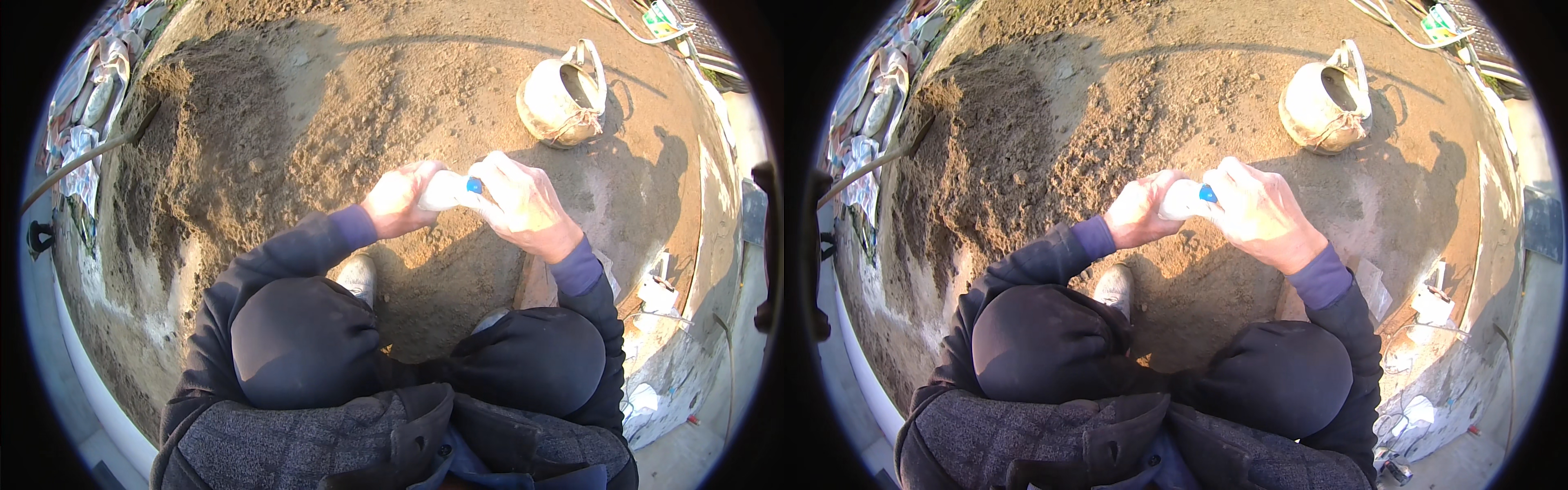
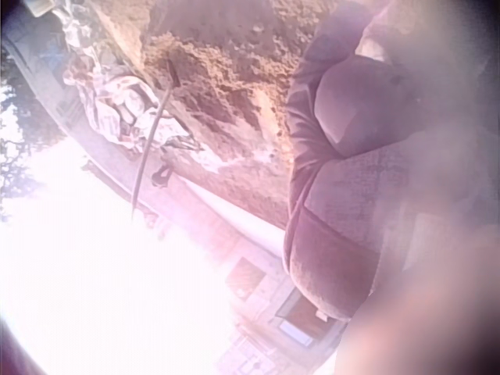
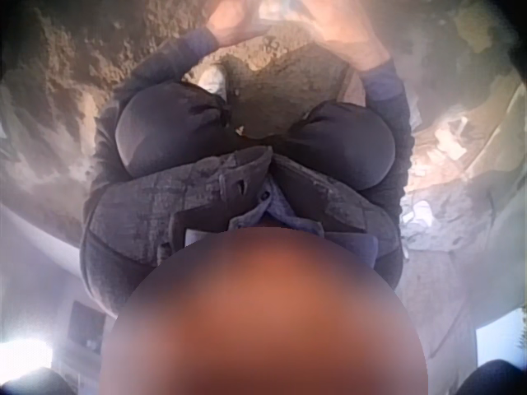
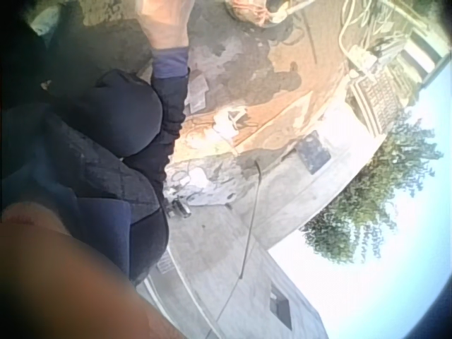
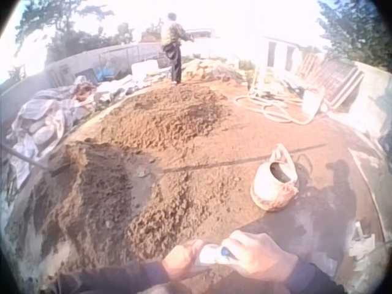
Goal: The person places white tiles onto a prepared sand bed, tapping each tile with a rubber mallet to level it. They use a notched trowel to spread sand and a string line to align the tiles. The person also pours water from a bottle into a bucket.
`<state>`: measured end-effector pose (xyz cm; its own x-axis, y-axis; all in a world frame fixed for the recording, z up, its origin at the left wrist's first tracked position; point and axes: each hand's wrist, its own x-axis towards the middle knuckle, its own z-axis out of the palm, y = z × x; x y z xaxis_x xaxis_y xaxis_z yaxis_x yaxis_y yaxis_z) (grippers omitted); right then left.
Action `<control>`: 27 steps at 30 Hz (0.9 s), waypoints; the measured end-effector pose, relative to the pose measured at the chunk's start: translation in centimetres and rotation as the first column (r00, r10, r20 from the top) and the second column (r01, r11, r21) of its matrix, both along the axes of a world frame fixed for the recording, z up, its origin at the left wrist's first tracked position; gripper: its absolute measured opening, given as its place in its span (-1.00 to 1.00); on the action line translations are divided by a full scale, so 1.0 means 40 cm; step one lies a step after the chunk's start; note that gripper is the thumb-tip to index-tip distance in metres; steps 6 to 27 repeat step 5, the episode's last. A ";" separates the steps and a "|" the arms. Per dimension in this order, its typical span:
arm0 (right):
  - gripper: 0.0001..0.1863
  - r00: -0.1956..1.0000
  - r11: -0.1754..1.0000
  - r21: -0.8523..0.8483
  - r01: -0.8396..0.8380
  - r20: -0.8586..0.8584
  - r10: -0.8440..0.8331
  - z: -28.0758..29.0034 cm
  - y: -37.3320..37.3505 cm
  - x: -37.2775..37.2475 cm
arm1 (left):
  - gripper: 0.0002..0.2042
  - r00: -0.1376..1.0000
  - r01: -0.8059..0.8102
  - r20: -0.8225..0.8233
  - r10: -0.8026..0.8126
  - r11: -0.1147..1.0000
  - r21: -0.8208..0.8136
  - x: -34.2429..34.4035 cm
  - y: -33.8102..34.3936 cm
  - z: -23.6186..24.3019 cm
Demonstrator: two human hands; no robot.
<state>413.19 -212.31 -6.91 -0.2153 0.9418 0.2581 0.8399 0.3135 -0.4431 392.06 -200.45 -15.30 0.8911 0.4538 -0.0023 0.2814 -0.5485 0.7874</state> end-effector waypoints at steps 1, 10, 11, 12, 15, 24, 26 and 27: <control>-0.77 0.998 1.000 -0.001 0.012 0.063 -0.012 -0.004 -0.003 -0.003 | -0.40 1.000 0.001 -0.010 -0.001 1.000 0.002 -0.001 0.000 -0.001; -0.74 0.957 0.991 -0.089 0.101 0.280 -0.073 0.002 -0.021 -0.009 | -0.30 1.000 0.009 -0.029 -0.009 1.000 0.002 -0.007 -0.001 -0.002; -0.74 0.957 0.991 -0.089 0.101 0.280 -0.073 0.002 -0.021 -0.009 | -0.30 1.000 0.009 -0.029 -0.009 1.000 0.002 -0.007 -0.001 -0.002; -0.74 0.957 0.991 -0.089 0.101 0.280 -0.073 0.002 -0.021 -0.009 | -0.30 1.000 0.009 -0.029 -0.009 1.000 0.002 -0.007 -0.001 -0.002; -0.74 0.957 0.991 -0.089 0.101 0.280 -0.073 0.002 -0.021 -0.009 | -0.30 1.000 0.009 -0.029 -0.009 1.000 0.002 -0.007 -0.001 -0.002; -0.74 0.957 0.991 -0.089 0.101 0.280 -0.073 0.002 -0.021 -0.009 | -0.30 1.000 0.009 -0.029 -0.009 1.000 0.002 -0.007 -0.001 -0.002; -0.74 0.957 0.991 -0.089 0.101 0.280 -0.073 0.002 -0.021 -0.009 | -0.30 1.000 0.009 -0.029 -0.009 1.000 0.002 -0.007 -0.001 -0.002; -0.74 0.957 0.991 -0.089 0.101 0.280 -0.073 0.002 -0.021 -0.009 | -0.30 1.000 0.009 -0.029 -0.009 1.000 0.002 -0.007 -0.001 -0.002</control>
